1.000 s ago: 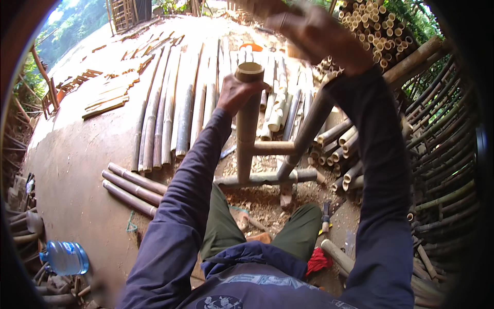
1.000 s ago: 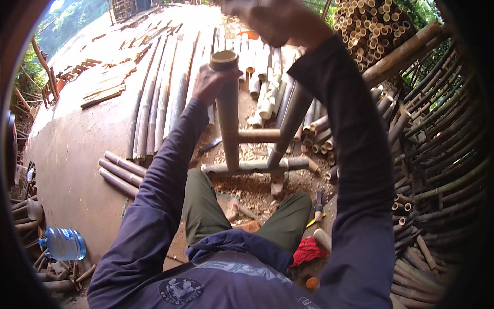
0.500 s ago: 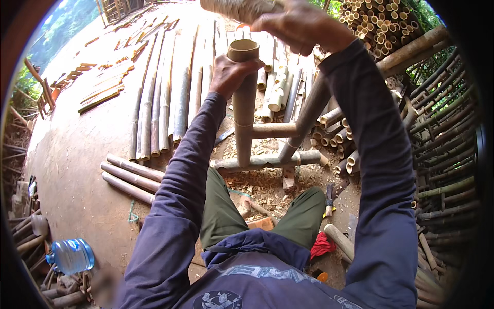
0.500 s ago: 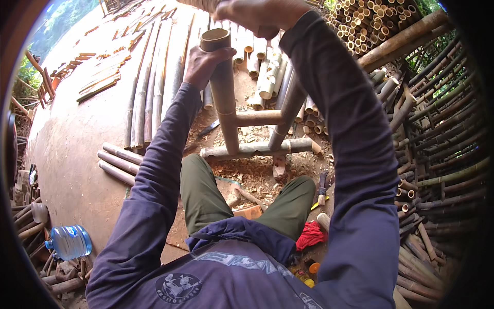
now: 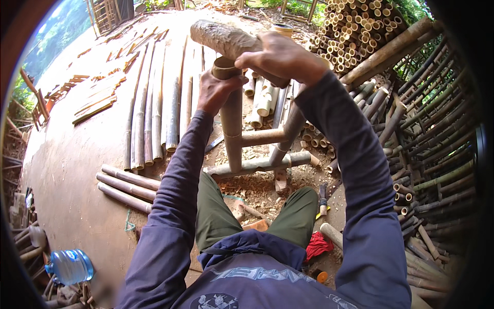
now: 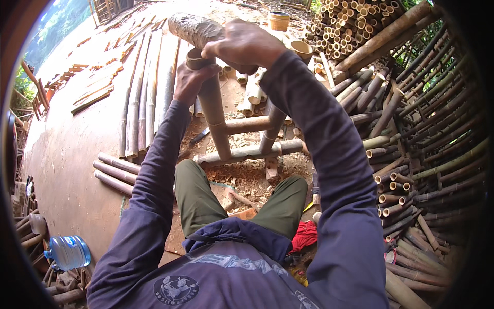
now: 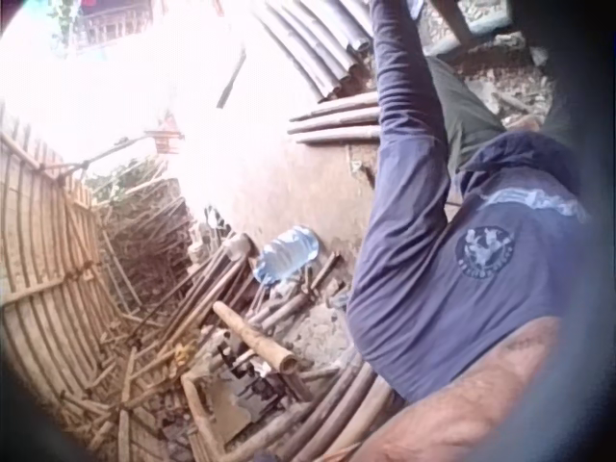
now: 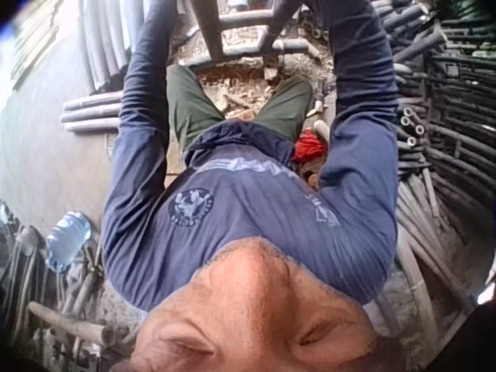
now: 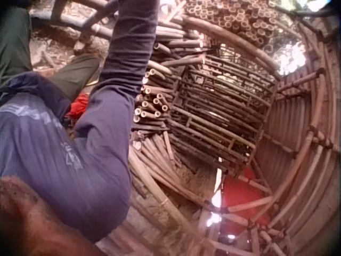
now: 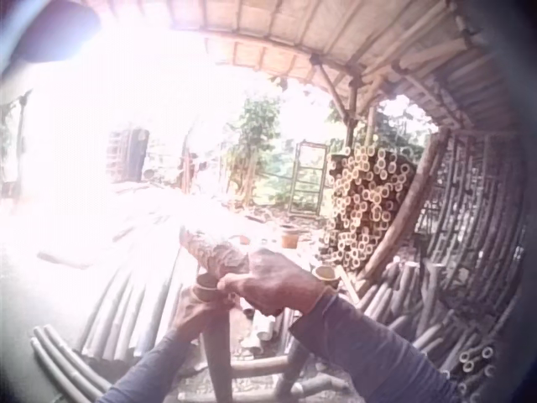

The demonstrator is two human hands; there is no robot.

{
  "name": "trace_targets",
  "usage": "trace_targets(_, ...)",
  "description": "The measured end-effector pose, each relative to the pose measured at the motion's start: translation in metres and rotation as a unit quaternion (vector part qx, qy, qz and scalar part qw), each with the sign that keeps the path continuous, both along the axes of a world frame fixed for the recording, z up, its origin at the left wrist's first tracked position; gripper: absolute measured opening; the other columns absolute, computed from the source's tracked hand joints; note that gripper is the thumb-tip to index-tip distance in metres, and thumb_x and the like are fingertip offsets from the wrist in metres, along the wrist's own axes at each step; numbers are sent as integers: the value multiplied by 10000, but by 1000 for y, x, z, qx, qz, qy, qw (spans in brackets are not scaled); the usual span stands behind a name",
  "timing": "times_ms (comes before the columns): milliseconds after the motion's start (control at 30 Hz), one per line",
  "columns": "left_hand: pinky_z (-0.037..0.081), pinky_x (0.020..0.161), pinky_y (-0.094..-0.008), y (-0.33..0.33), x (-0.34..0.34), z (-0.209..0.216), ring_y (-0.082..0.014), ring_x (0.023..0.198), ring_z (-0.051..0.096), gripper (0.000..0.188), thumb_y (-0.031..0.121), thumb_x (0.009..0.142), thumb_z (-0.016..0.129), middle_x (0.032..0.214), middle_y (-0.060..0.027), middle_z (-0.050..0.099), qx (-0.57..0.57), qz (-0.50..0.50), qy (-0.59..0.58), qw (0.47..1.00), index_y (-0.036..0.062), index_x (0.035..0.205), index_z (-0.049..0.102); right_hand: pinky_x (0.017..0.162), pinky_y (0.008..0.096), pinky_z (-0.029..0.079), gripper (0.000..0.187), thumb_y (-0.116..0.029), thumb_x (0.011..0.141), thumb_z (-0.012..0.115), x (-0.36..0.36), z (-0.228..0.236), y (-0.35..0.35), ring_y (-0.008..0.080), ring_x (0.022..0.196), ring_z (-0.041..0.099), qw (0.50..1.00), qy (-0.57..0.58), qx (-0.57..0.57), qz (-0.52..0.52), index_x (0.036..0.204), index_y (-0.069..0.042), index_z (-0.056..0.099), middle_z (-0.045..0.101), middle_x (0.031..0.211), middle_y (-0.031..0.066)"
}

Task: The person sits on the ground and uses a knife to cut and shape bamboo pieces. They repeatedly pick up bamboo segments, cut them, and inspect the ends before placing them aside.

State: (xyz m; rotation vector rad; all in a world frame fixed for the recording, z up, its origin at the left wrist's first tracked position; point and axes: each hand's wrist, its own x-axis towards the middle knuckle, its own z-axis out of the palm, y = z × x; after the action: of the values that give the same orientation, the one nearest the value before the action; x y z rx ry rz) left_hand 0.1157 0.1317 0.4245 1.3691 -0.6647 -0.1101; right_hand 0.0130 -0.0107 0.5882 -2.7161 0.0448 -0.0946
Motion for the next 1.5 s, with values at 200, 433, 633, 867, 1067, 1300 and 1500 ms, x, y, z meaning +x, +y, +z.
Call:
trace_targets(200,617,723,-327,22,-76,-7,-155,800,734,342,134,740,878,899,-78,769,12,-16,-75,997,12,1027,737,705,358,524,399,-251,873,803,-166,40,-48,242,804,631,954,-299,-5,21,1212,-80,679,664,963,130)
trace_targets(433,589,726,-288,27,-100,-3,-111,782,688,361,74,730,895,879,-32,715,-20,-41,-20,999,39,1005,664,776,334,541,520,-334,896,760,-236,-24,-81,177,824,648,938,-293,15,-186,1247,4,580,673,978,89)
trace_targets(633,560,681,-287,48,-111,-15,-118,732,661,346,67,718,878,831,-19,675,-7,-14,-57,998,42,977,649,888,320,536,546,-290,902,772,-252,-19,-55,178,970,666,924,-208,266,-179,1303,14,561,682,1068,102)
trace_targets(867,610,782,-322,35,-119,-14,-166,877,723,383,48,752,865,977,-91,745,1,-35,-63,997,-11,1089,692,773,327,567,562,-264,917,734,-267,-30,-71,164,832,687,921,-293,111,-234,1373,5,547,691,967,101)
trace_targets(1067,581,715,-312,41,-120,-14,-141,777,688,329,66,727,856,874,-52,705,6,-2,-58,998,17,983,656,958,406,530,589,-291,859,801,-248,-24,-64,275,1097,695,945,-166,201,-198,1285,43,569,721,1176,198)
trace_targets(1300,566,851,-324,74,-192,-17,-172,931,693,523,168,720,896,1018,-95,694,20,5,-74,997,-35,1133,649,1056,345,465,781,-235,783,840,-285,-3,18,235,1169,651,875,-299,288,-249,1437,31,507,669,1273,139)
trace_targets(1500,590,795,-340,54,-173,-6,-174,871,734,528,181,694,924,1002,-96,751,-33,-7,-98,995,6,1132,688,829,524,614,748,-347,862,828,-242,-52,48,466,970,742,982,-174,67,-29,1422,-13,462,691,1121,316)
